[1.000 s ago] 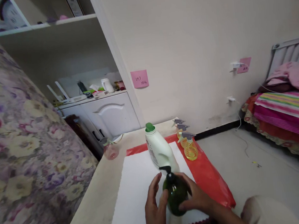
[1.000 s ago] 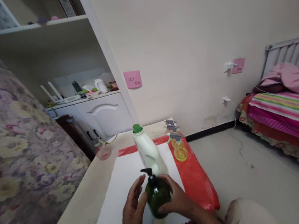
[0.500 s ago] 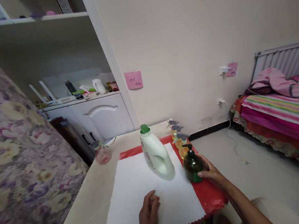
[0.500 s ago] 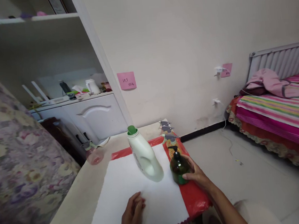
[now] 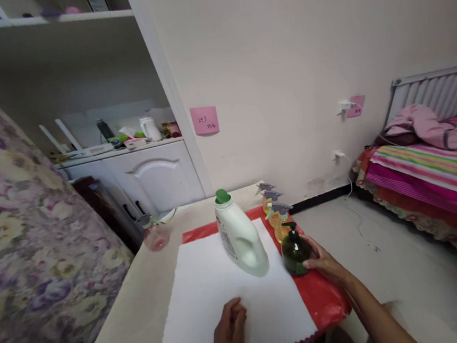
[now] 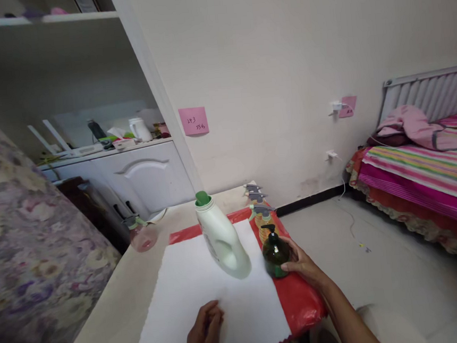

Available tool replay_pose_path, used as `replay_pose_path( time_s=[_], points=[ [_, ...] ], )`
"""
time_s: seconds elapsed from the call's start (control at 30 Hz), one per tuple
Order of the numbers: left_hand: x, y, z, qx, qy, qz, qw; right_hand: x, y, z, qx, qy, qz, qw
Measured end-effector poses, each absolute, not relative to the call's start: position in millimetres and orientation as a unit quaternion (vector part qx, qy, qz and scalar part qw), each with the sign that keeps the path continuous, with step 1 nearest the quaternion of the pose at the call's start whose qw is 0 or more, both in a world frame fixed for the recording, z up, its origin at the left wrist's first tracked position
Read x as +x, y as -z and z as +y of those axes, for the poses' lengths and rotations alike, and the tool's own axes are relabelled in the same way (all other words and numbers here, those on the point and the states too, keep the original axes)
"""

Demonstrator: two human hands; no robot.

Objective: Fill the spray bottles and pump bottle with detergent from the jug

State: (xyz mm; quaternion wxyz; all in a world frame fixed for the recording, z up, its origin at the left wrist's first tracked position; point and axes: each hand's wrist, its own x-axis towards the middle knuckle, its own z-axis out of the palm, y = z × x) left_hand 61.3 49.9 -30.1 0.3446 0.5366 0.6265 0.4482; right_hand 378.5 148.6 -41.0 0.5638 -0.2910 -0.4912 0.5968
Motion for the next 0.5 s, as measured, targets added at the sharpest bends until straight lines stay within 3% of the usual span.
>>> replay_pose_path(
  time_s=[0.5],
  points=[
    [55.7, 37.9, 51.9, 0.554, -0.447, 0.613, 0.342, 377.9, 52.1, 141.9, -0.351, -0.541, -0.518, 0.561]
  ],
)
